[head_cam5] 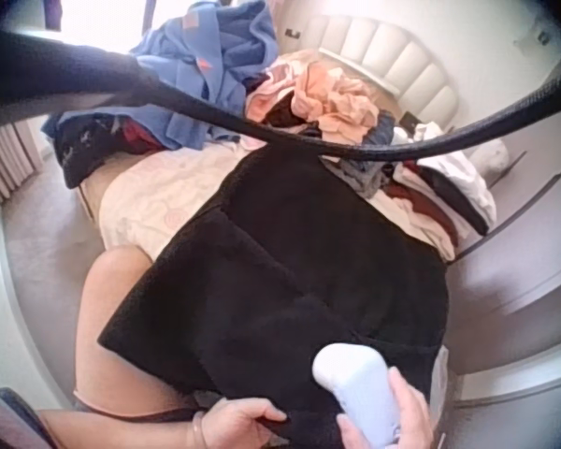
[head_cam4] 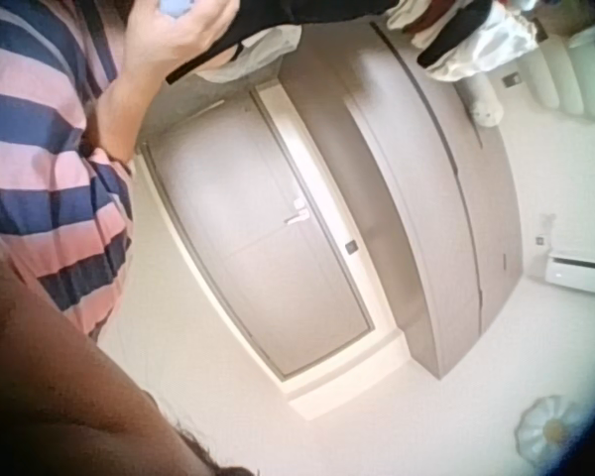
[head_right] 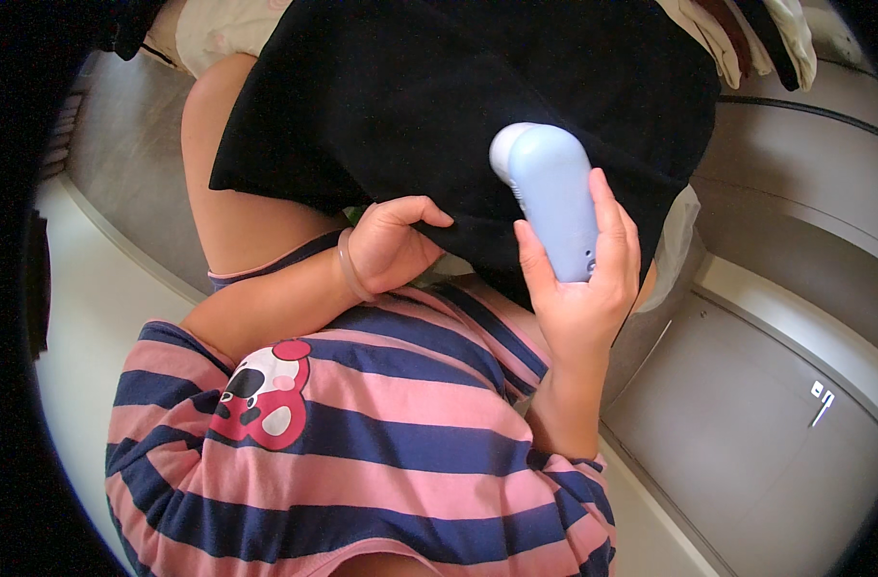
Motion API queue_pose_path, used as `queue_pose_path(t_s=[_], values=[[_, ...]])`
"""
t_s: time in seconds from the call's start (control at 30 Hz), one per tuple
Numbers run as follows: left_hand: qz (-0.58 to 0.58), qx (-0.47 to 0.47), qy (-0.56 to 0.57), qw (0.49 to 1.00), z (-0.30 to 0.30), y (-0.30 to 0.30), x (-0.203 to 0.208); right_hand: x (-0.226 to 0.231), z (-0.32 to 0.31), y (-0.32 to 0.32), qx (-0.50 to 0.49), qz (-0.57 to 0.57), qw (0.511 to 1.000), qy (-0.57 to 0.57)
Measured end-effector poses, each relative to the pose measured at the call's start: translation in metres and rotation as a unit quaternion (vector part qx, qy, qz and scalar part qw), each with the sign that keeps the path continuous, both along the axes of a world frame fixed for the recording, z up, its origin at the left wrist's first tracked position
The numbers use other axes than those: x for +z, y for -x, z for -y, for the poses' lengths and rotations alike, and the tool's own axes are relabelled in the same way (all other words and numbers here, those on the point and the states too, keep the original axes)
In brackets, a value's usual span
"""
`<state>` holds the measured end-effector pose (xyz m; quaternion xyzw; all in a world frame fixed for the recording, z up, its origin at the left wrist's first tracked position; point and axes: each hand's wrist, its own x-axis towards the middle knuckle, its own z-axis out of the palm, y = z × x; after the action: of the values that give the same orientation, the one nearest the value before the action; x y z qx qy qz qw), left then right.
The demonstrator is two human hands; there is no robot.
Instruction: The person uses a lint remover to clean a black hoodie while sitting on a bed, moving the tool across the fabric and turning the garment over.
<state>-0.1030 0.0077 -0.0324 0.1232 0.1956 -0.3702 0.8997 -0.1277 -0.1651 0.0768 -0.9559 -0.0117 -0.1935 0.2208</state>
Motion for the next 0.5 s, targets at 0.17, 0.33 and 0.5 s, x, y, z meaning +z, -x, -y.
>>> queue_pose_path(t_s=[0.17, 0.33, 0.5], values=[[-0.022, 0.008, 0.017, 1.000, 0.001, -0.001, -0.002, 0.003, -0.002, 0.006, 0.101, -0.040, 0.994, -0.009], [-0.024, -0.007, 0.030, 0.999, 0.003, -0.003, -0.005, -0.002, 0.021, -0.007, -0.023, 0.028, 0.998, 0.056], [-0.034, -0.019, -0.004, 0.999, 0.003, -0.005, -0.001, -0.003, 0.015, -0.002, 0.000, -0.014, 1.000, 0.012]])
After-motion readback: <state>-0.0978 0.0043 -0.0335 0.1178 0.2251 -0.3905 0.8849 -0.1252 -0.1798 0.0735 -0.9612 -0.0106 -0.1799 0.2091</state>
